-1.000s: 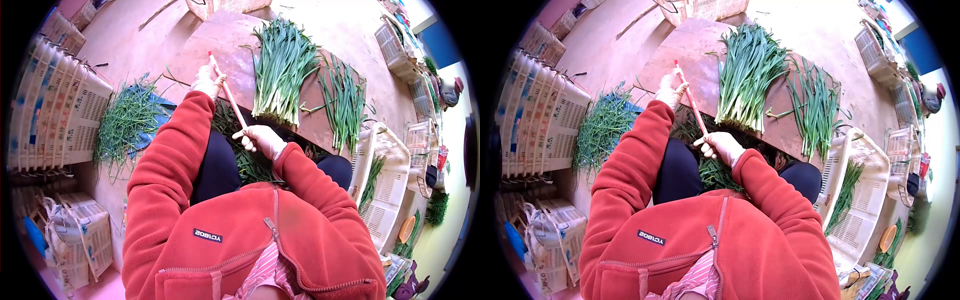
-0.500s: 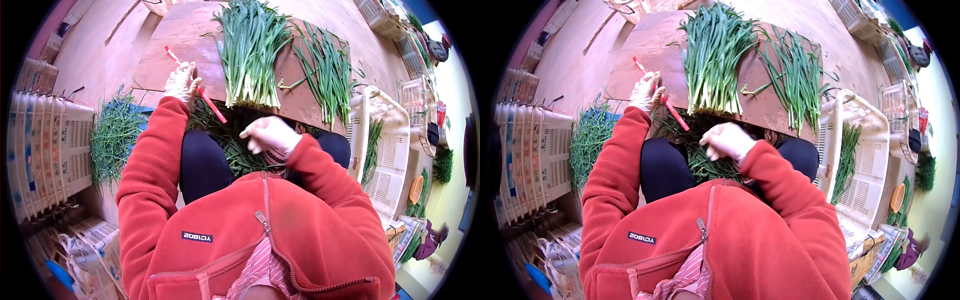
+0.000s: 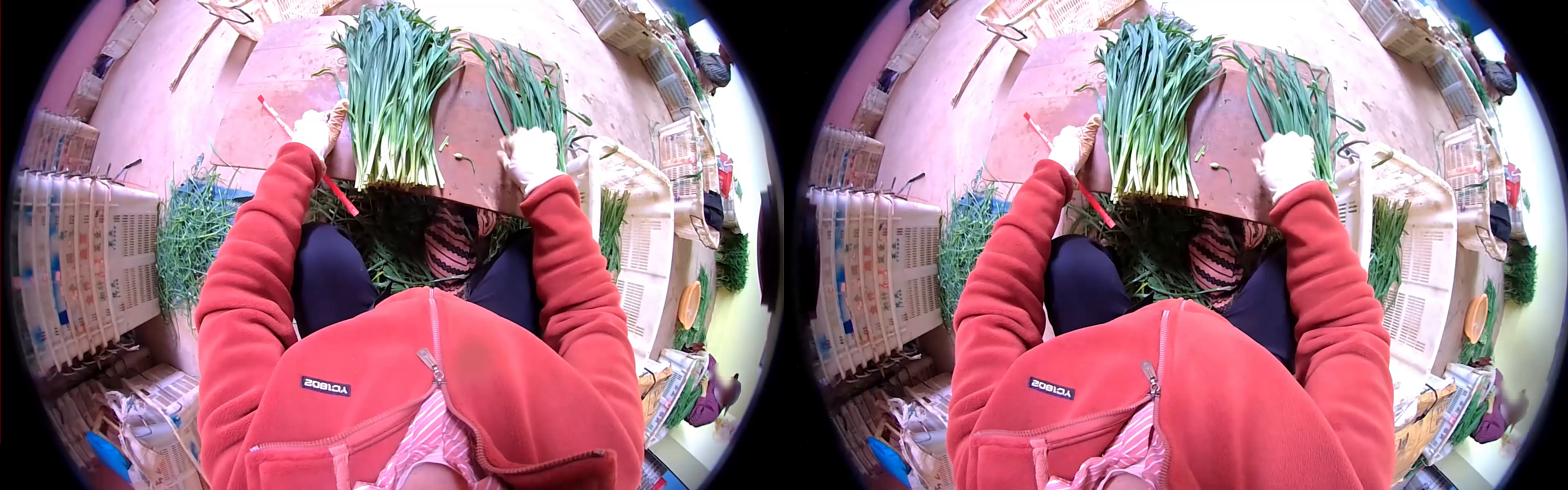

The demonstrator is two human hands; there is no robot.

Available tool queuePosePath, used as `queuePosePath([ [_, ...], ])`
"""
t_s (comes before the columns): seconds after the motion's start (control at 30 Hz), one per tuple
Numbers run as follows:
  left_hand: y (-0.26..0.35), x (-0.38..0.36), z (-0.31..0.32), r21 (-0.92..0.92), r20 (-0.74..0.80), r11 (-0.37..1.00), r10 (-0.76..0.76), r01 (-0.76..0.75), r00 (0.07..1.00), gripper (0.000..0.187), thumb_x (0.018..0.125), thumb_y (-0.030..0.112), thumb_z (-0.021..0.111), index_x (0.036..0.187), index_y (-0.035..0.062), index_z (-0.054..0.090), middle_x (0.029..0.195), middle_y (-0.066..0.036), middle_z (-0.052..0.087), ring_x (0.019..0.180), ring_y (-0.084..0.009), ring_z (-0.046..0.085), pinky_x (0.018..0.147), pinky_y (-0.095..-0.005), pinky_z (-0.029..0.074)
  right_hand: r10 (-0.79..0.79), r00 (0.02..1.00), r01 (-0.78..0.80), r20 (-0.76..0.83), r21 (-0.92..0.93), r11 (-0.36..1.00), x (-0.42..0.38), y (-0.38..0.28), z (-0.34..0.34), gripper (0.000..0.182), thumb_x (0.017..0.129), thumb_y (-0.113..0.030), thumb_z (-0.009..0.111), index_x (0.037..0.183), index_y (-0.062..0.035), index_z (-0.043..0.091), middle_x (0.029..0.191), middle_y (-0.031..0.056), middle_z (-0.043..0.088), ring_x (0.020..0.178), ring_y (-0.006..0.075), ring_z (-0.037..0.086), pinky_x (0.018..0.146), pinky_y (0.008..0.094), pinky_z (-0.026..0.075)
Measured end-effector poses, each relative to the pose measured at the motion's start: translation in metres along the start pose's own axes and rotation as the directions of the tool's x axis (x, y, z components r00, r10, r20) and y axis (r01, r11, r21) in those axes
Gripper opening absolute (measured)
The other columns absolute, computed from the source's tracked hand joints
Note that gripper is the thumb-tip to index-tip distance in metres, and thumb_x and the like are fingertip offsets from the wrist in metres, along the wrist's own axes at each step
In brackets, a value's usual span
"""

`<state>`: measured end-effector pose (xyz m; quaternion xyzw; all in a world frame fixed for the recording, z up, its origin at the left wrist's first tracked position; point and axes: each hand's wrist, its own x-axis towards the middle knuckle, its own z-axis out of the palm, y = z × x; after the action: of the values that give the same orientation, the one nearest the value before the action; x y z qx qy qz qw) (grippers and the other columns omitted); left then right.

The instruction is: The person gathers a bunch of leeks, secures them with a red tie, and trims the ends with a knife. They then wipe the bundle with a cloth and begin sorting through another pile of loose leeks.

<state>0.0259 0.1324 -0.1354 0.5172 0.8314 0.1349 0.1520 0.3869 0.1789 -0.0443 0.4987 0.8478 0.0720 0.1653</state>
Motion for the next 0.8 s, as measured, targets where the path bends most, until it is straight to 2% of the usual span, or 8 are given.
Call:
queuePosePath([
  [0.1,0.038,-0.012,-0.026,-0.159,0.200,0.972,-0.139,0.172,0.970,0.086,0.080,0.076,0.031,0.118,0.0039,0.059,0.119,-0.029,0.054,0.108,-0.0445,0.052,0.096,-0.0458,0.039,-0.015,0.993,0.066,-0.114,0.462,0.884,0.020,-0.010,-0.006,0.046,0.082,-0.043,0.061,0.115,-0.0106,0.062,0.108,0.0091,0.063,0.099,0.0259,0.059,0.082,0.0421,0.044],
  [0.2,0.032,0.004,0.000,-0.351,0.291,0.872,-0.246,0.342,0.924,0.104,0.072,0.084,0.034,0.123,-0.0051,0.051,0.120,-0.033,0.051,0.113,-0.0428,0.051,0.094,-0.0442,0.042,-0.103,0.984,-0.140,0.145,0.989,0.052,0.056,-0.030,0.029,0.073,0.084,-0.050,0.060,0.135,-0.0008,0.040,0.113,0.0159,0.058,0.095,0.0190,0.058,0.086,0.0357,0.047],
  [0.23,0.036,0.004,-0.001,-0.391,0.301,0.859,-0.220,0.330,0.928,0.109,0.070,0.085,0.035,0.124,-0.0079,0.048,0.120,-0.033,0.051,0.114,-0.0422,0.050,0.094,-0.0436,0.042,-0.180,0.942,-0.300,0.283,0.951,-0.075,0.066,-0.036,0.026,0.060,0.086,-0.044,0.062,0.126,-0.0024,0.048,0.095,0.0036,0.058,0.085,0.0121,0.056,0.075,0.0261,0.048],
  [0.33,0.043,0.006,0.014,-0.434,0.289,0.857,-0.160,0.278,0.944,0.102,0.074,0.084,0.027,0.125,-0.0010,0.051,0.119,-0.031,0.052,0.114,-0.0432,0.050,0.097,-0.0436,0.039,-0.278,0.899,-0.402,0.338,0.889,-0.219,0.087,-0.052,0.026,0.048,0.085,-0.046,0.062,0.113,-0.0091,0.053,0.095,0.0000,0.055,0.084,0.0097,0.054,0.070,0.0256,0.047],
  [0.43,0.048,0.009,0.029,-0.453,0.252,0.871,-0.080,0.190,0.964,0.095,0.081,0.078,0.012,0.117,0.0032,0.059,0.109,-0.031,0.058,0.113,-0.0456,0.049,0.100,-0.0454,0.035,-0.327,0.930,-0.273,0.167,0.911,-0.308,0.085,-0.073,0.009,0.065,0.079,-0.059,0.062,0.123,-0.0122,0.051,0.117,0.0011,0.054,0.104,0.0131,0.050,0.089,0.0315,0.039],
  [0.5,0.055,0.008,0.030,-0.463,0.267,0.855,-0.118,0.235,0.957,0.098,0.081,0.078,0.009,0.115,0.0025,0.060,0.107,-0.031,0.058,0.111,-0.0453,0.050,0.099,-0.0451,0.035,-0.292,0.945,-0.200,0.148,0.967,-0.156,0.092,-0.081,0.003,0.074,0.078,-0.057,0.065,0.130,-0.0074,0.046,0.125,0.0036,0.053,0.115,0.0164,0.046,0.095,0.0335,0.035],
  [0.57,0.060,0.005,0.032,-0.586,0.343,0.757,-0.091,0.289,0.935,0.104,0.077,0.081,0.007,0.118,-0.0004,0.057,0.108,-0.031,0.058,0.111,-0.0446,0.050,0.097,-0.0450,0.037,-0.369,0.929,-0.089,-0.016,0.960,-0.266,0.105,-0.088,0.013,0.072,0.079,-0.050,0.067,0.131,-0.0048,0.046,0.123,0.0048,0.055,0.112,0.0161,0.049,0.096,0.0312,0.036],
  [0.8,0.123,-0.048,-0.007,-0.809,0.565,0.245,0.068,0.535,0.823,0.094,0.076,0.081,0.031,0.126,0.0032,0.049,0.109,-0.015,0.063,0.096,-0.0240,0.062,0.087,-0.0377,0.047,-0.268,0.957,-0.266,0.111,0.703,-0.660,0.079,-0.098,0.006,0.050,0.080,-0.024,0.071,0.123,-0.0093,0.051,0.104,0.0064,0.064,0.087,0.0181,0.063,0.078,0.0327,0.052],
])
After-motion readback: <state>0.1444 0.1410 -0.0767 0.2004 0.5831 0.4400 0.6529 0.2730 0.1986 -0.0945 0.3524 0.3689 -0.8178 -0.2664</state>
